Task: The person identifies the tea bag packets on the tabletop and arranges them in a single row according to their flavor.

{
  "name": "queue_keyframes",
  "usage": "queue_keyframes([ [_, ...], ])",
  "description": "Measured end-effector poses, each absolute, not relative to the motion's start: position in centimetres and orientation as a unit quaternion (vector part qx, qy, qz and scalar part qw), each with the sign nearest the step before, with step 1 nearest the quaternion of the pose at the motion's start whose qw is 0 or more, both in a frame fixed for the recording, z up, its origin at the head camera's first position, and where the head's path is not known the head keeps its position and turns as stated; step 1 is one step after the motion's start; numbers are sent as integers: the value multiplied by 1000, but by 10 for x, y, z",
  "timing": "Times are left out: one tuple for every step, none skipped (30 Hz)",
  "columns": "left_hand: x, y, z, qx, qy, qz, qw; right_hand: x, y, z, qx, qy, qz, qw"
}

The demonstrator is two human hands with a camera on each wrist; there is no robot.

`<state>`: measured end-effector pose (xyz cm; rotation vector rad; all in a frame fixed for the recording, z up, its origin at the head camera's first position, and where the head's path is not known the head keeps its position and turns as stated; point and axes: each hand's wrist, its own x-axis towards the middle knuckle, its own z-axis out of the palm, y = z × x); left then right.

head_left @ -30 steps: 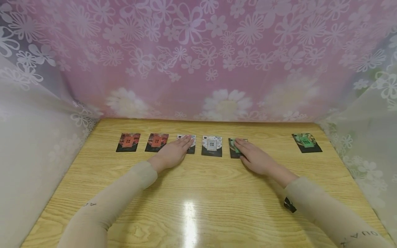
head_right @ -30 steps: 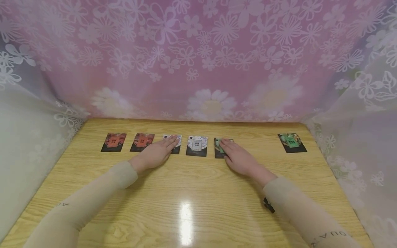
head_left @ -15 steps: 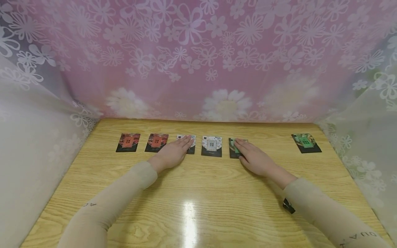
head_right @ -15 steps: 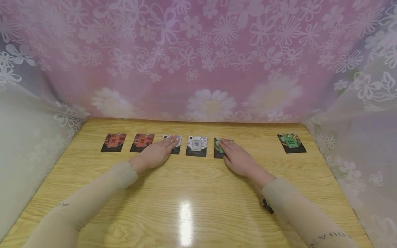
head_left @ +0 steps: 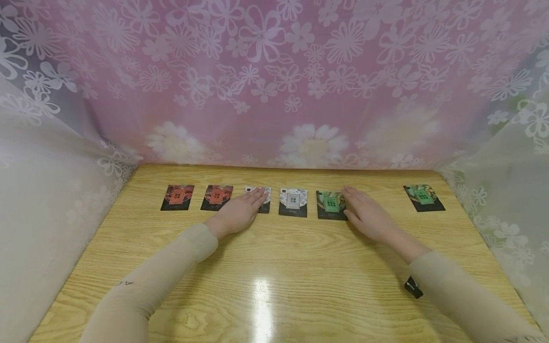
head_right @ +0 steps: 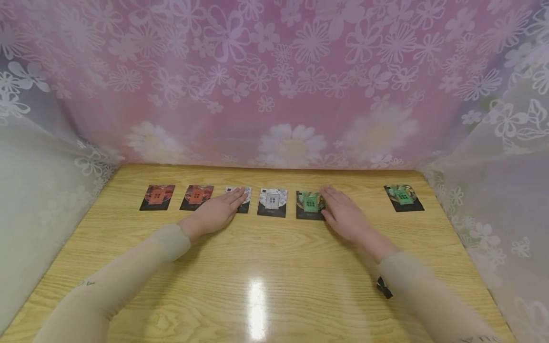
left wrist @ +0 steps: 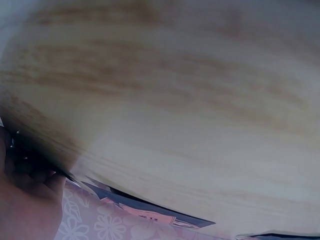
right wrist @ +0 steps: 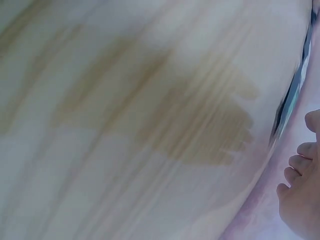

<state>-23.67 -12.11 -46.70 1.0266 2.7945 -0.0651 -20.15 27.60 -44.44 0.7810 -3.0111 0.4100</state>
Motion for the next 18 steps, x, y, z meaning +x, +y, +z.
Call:
queue_keyframes([
  [-237,-121,-467,344,935,-22,81,-202,281,-444,246,-960,130,5],
  [-237,-121,-467,345,935,-23,80,-203,287,-444,242,-961,131,5],
  [-237,-121,-467,345,935,-23,79,-203,293,-444,236,-963,130,5],
  [-237,-121,-467,345,935,-24,78,-204,300,-444,231,-964,131,5],
  [-237,-121,-467,344,935,-24,78,-204,306,-443,225,-966,131,5],
  [-237,-122,-468,344,935,-24,78,-205,312,-443,222,-966,132,4],
  [-237,-122,-468,344,935,-25,77,-205,318,-442,216,-967,135,4],
  [-237,-122,-468,344,935,-25,77,-204,324,-442,212,-968,136,5],
  [-237,-122,-469,344,935,-25,76,-204,330,-442,208,-968,137,6],
  [-237,-122,-469,344,935,-25,76,-203,336,-441,205,-969,137,8],
  [-237,-122,-469,344,936,-24,75,-202,342,-441,202,-970,137,10],
  [-238,-122,-470,344,936,-25,75,-201,347,-440,199,-970,139,11],
  [-237,-122,-470,344,936,-25,75,-200,352,-439,194,-971,142,10],
  [-237,-122,-470,344,936,-26,76,-200,357,-439,190,-972,141,12],
  [-237,-122,-469,343,936,-26,76,-199,363,-439,185,-972,141,12],
  [-237,-122,-469,343,936,-25,78,-199,368,-439,180,-973,141,14],
  [-237,-122,-468,343,936,-25,78,-199,373,-440,174,-974,144,12],
  [-237,-121,-468,343,936,-25,79,-199,378,-440,168,-975,144,11],
])
